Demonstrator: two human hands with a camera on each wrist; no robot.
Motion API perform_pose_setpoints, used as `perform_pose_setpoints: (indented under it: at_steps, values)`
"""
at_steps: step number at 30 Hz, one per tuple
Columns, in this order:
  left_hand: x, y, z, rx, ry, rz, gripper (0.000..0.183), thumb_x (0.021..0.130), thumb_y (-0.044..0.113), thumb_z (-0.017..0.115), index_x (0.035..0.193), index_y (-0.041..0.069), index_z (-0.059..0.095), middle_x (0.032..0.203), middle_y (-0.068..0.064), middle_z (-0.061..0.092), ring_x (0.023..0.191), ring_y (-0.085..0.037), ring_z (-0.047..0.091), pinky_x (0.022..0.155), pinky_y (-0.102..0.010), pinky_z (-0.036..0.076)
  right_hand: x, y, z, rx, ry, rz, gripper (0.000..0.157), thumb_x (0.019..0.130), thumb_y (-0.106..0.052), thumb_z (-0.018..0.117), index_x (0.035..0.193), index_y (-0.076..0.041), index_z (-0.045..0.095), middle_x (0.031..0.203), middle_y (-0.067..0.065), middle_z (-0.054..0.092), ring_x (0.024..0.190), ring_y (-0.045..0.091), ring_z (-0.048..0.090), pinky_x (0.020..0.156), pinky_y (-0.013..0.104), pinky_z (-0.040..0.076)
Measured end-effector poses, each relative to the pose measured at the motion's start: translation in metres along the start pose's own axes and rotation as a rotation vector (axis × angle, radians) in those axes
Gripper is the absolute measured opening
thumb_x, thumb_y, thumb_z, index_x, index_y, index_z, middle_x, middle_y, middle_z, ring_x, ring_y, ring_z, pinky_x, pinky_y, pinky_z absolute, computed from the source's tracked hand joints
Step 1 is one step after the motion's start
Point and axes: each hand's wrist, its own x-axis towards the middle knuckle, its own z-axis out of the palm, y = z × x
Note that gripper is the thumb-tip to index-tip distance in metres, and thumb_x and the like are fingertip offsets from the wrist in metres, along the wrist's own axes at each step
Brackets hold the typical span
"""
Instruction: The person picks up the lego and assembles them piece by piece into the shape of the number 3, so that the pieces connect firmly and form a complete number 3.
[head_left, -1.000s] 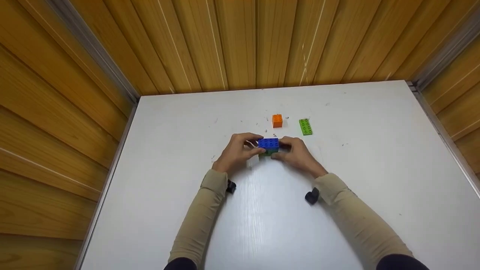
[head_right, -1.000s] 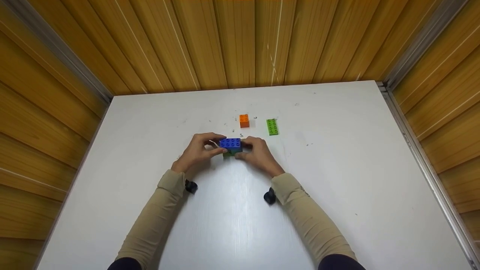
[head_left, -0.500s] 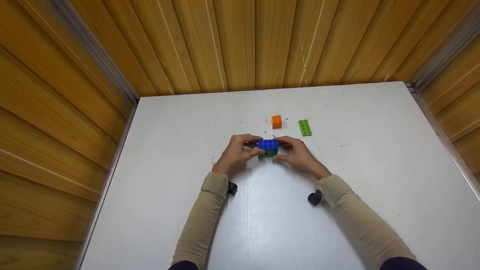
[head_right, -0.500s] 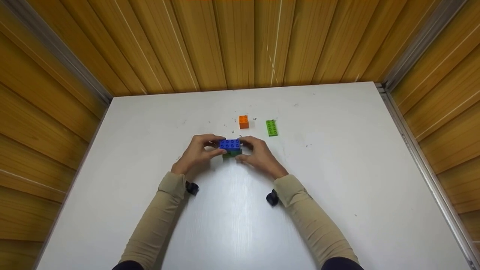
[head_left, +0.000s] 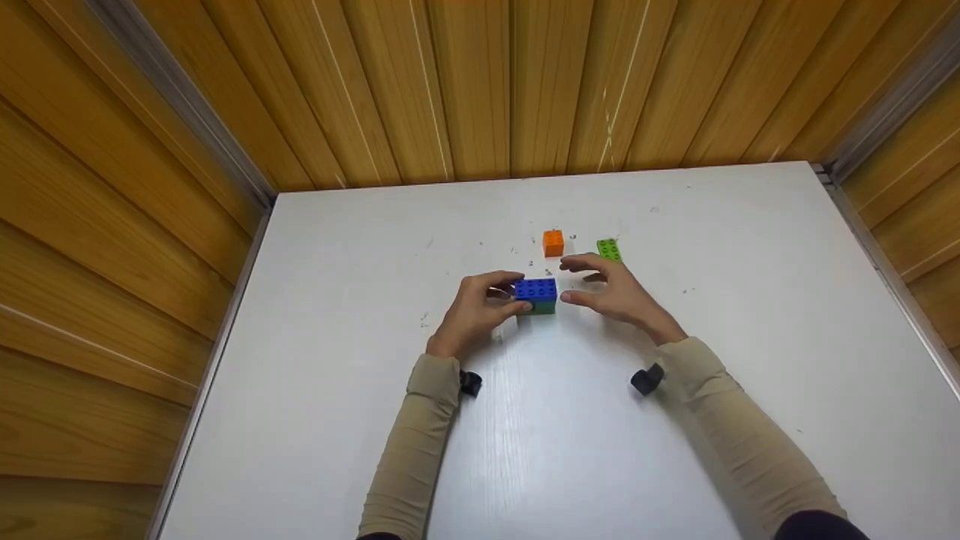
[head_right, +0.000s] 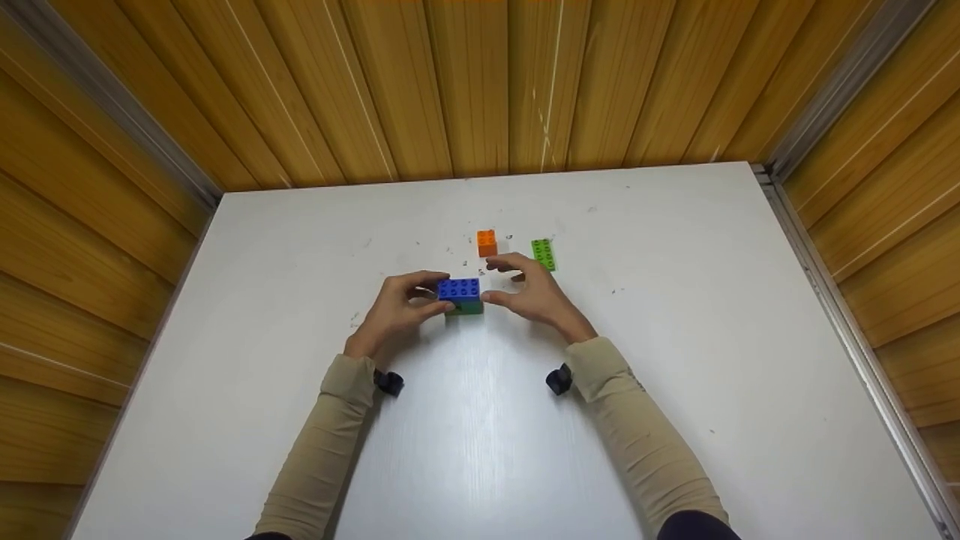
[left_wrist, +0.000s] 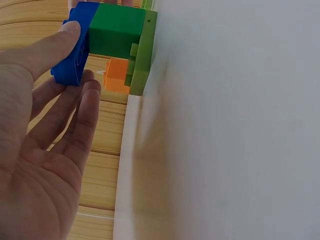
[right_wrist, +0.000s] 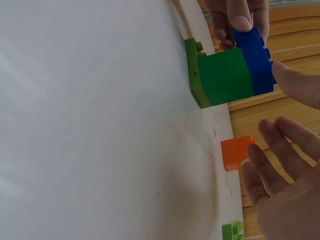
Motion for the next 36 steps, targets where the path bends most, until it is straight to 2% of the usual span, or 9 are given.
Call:
perform_pose_setpoints:
  at_steps: [9,16,23,29,36]
  values:
    - [-0.002,-0.001,0.002,-0.037,0.028,-0.024,0.052,0.095,0.021,0.084,0.142,0.007,0.069,0.133,-0.005,0.072,0.115,-0.019,0.069,0.103,-0.031,0.060,0.014,-0.004,-0.011,-0.030,0.046,-0.024,0.055,0.101,-0.017,0.076,0.152,-0.007,0.058,0.154,0.014,0.059,0.142,0.038,0.053,0.120,0.060,0.044]
    - [-0.002,0.001,0.001,-0.041,0.027,-0.042,0.052,0.095,0.021,0.085,0.142,0.008,0.069,0.134,-0.004,0.072,0.116,-0.020,0.069,0.104,-0.033,0.060,0.028,-0.004,-0.014,-0.079,0.073,0.023,0.058,0.100,-0.021,0.078,0.154,-0.011,0.057,0.156,0.012,0.058,0.143,0.037,0.051,0.121,0.057,0.043]
    - [-0.004,0.005,-0.001,-0.023,0.018,-0.039,0.052,0.095,0.021,0.084,0.143,0.008,0.068,0.135,-0.004,0.072,0.115,-0.020,0.069,0.103,-0.033,0.060,0.039,-0.005,-0.010,-0.083,0.089,0.063,0.059,0.099,-0.018,0.079,0.153,-0.015,0.058,0.157,0.010,0.056,0.145,0.035,0.049,0.122,0.055,0.043]
    - [-0.004,0.005,-0.005,-0.004,0.027,-0.038,0.051,0.095,0.020,0.084,0.143,0.007,0.068,0.133,-0.004,0.072,0.115,-0.020,0.069,0.105,-0.033,0.059,0.054,-0.001,-0.010,-0.072,0.117,0.024,0.058,0.099,-0.018,0.079,0.152,-0.010,0.058,0.156,0.013,0.056,0.143,0.036,0.051,0.120,0.055,0.045]
    - [-0.005,0.005,0.000,-0.032,0.013,-0.064,0.053,0.095,0.019,0.084,0.144,0.008,0.067,0.132,-0.005,0.072,0.117,-0.020,0.068,0.104,-0.031,0.059,0.062,0.007,-0.007,-0.077,0.123,0.047,0.061,0.100,-0.016,0.078,0.155,-0.006,0.053,0.158,0.016,0.053,0.144,0.039,0.050,0.122,0.056,0.043]
